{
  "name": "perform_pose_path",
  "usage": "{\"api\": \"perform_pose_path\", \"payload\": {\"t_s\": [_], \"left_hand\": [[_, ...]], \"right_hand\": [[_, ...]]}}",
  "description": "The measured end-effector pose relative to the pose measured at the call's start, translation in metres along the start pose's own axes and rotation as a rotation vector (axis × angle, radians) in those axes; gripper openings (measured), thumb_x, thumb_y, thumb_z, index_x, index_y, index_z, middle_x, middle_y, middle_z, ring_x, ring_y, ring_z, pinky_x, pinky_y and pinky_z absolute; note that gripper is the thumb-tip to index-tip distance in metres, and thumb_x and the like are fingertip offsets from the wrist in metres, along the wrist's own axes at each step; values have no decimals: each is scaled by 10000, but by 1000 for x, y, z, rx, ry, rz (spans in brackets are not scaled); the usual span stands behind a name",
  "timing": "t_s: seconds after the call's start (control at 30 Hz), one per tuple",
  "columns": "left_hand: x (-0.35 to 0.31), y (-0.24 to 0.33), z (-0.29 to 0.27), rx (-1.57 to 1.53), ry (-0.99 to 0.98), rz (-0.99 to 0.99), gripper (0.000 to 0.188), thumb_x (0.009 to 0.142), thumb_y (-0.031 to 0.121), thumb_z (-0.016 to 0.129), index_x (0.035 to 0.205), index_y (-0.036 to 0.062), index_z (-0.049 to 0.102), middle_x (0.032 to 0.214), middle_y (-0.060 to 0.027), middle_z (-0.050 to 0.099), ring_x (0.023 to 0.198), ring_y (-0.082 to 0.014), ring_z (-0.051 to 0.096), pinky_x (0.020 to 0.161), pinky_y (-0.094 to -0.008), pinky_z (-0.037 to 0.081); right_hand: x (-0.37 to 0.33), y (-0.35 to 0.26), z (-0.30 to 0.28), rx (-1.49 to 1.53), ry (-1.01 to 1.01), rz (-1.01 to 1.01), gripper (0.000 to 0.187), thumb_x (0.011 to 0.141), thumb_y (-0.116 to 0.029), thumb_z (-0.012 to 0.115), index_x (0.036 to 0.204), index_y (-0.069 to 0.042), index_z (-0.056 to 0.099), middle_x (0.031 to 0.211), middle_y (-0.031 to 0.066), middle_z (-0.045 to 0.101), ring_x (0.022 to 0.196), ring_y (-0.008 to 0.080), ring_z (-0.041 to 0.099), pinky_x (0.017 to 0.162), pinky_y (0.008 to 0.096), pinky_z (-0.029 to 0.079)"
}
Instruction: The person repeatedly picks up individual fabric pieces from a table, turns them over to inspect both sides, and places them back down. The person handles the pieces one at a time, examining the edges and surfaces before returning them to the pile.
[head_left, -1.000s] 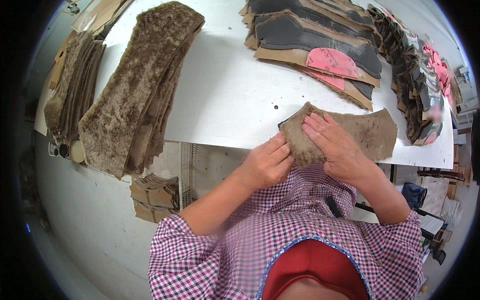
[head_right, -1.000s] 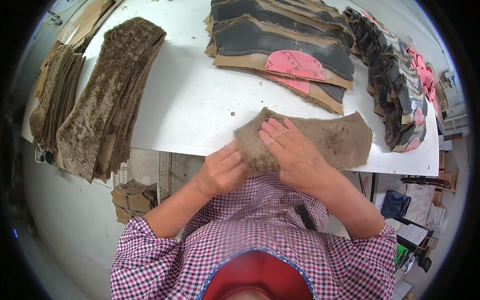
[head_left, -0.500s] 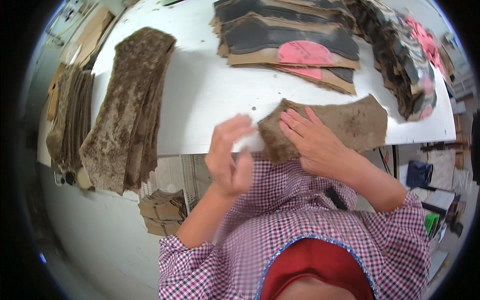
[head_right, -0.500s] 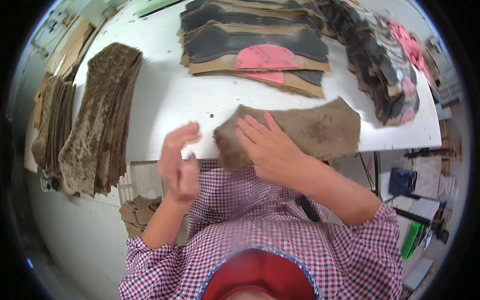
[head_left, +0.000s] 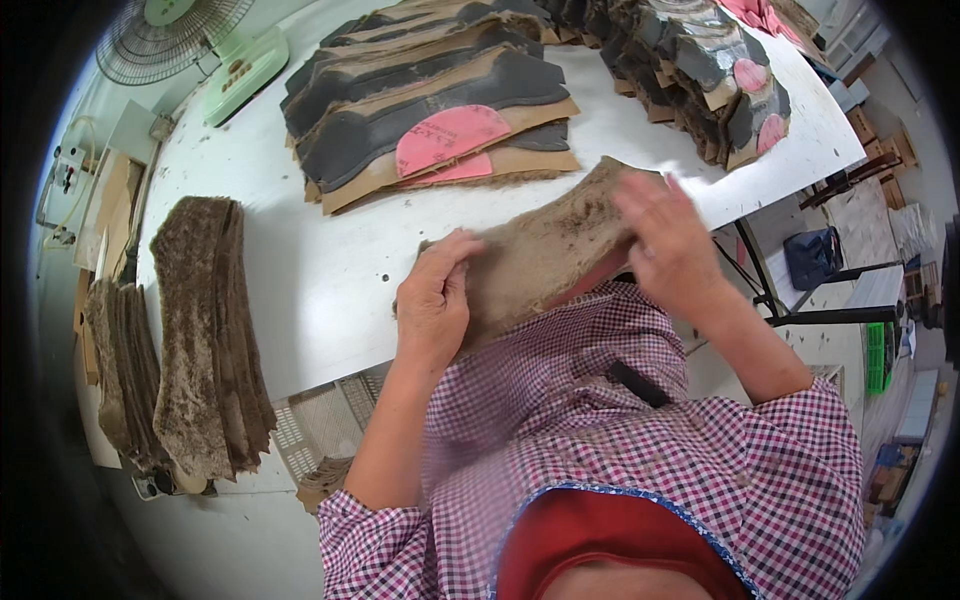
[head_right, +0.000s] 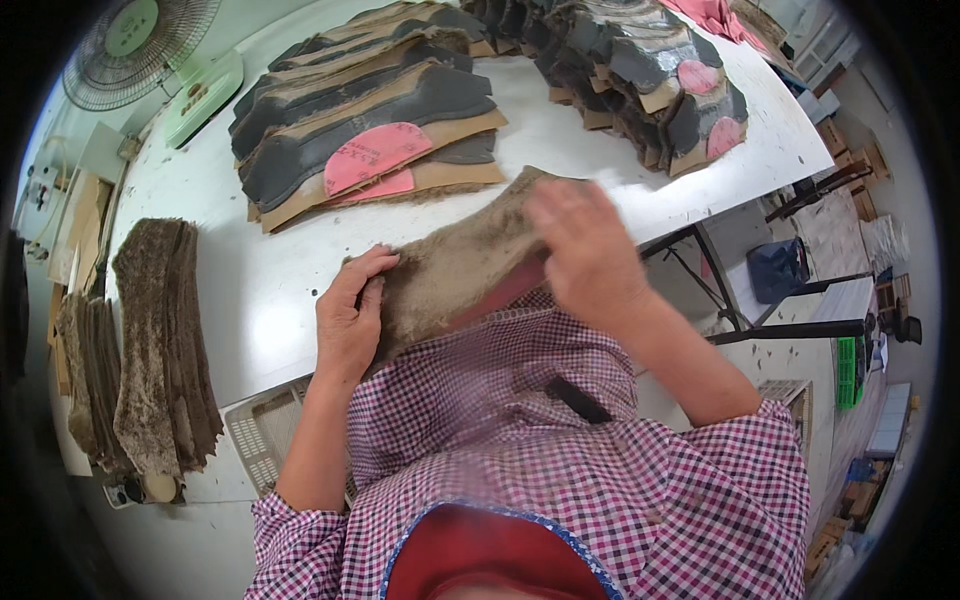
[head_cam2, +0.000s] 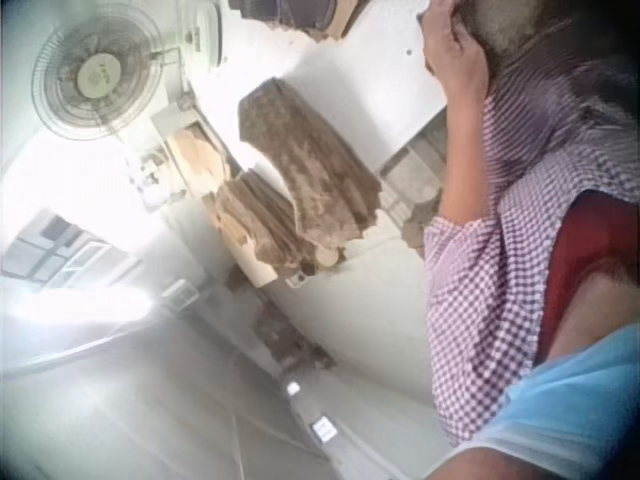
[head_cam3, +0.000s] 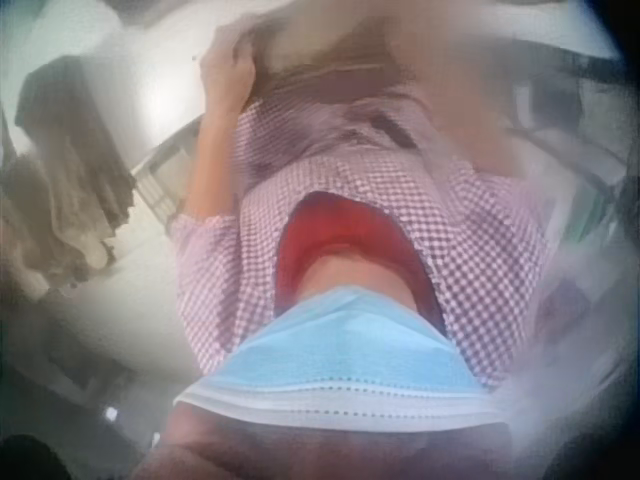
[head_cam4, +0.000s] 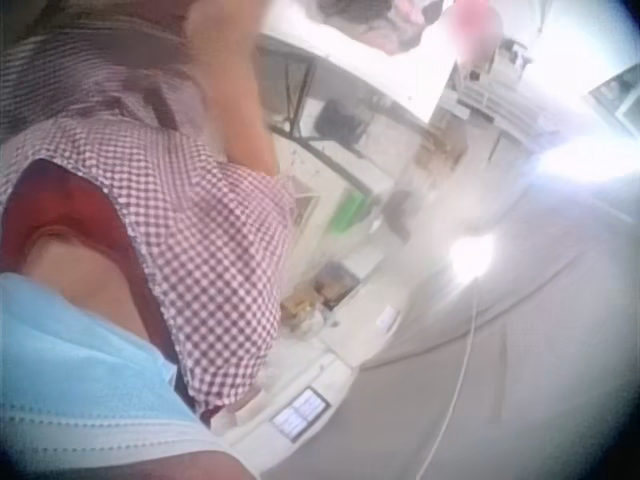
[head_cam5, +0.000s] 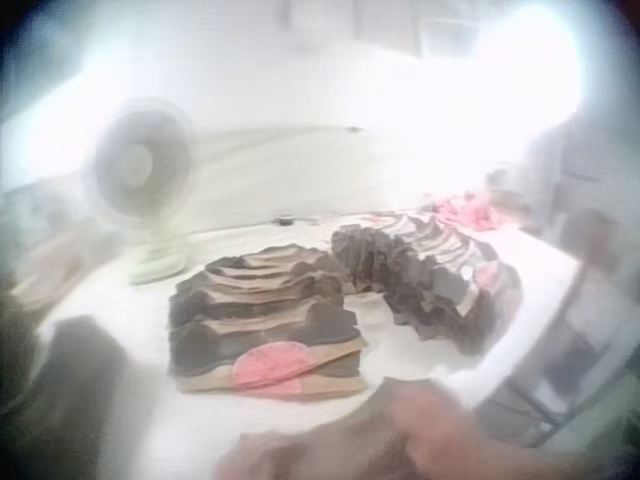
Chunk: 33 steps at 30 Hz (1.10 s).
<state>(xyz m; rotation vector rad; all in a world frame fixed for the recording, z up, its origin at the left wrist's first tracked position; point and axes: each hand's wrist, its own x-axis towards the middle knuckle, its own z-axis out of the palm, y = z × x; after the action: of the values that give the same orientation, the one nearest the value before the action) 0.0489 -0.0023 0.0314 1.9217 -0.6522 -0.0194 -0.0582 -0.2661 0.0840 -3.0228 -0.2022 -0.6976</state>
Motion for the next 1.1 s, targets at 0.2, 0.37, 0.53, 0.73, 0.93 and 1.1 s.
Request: {"api": "perform_pose_path", "payload": {"t_s": [0.2,0.37,0.53,0.73,0.93,1.1], "left_hand": [[-2,6,-1,129,-150,87,329,870,-32,614,1174,79,665,1316,-95,599,1339,-276,457,1104,-382,380],[1,7,0,305,-293,210,347,952,127,558,1296,105,595,1402,-100,526,1379,-296,396,1164,-420,283],[2,18,-3,568,-463,280,466,1023,320,372,1437,116,435,1507,-86,396,1435,-285,285,1204,-445,155],[2,26,1,745,-505,281,503,1018,356,365,1474,144,381,1548,-60,330,1447,-262,259,1205,-437,149],[2,27,3,779,-498,271,534,1000,412,391,1477,172,377,1549,-54,328,1449,-271,250,1206,-444,148],[2,28,4,836,-540,263,553,1006,424,351,1491,158,344,1551,-70,317,1450,-289,240,1207,-455,133]], "right_hand": [[-9,73,3,1102,35,864,354,877,-141,584,1194,15,582,1102,128,639,950,185,620,847,326,496],[21,57,2,1634,-43,1135,322,951,-215,565,1072,80,610,958,72,672,805,144,619,698,271,473],[38,76,34,821,-271,638,236,889,-219,640,889,16,629,799,119,653,735,215,631,631,358,465],[31,87,55,318,28,352,210,865,-174,636,814,7,543,720,190,587,693,379,577,618,405,454],[0,126,45,643,-2,583,235,950,-219,581,850,-6,583,704,71,578,615,200,530,579,318,432],[10,98,15,959,-156,933,354,943,-335,615,873,12,609,735,15,547,640,94,470,577,246,407]]}}
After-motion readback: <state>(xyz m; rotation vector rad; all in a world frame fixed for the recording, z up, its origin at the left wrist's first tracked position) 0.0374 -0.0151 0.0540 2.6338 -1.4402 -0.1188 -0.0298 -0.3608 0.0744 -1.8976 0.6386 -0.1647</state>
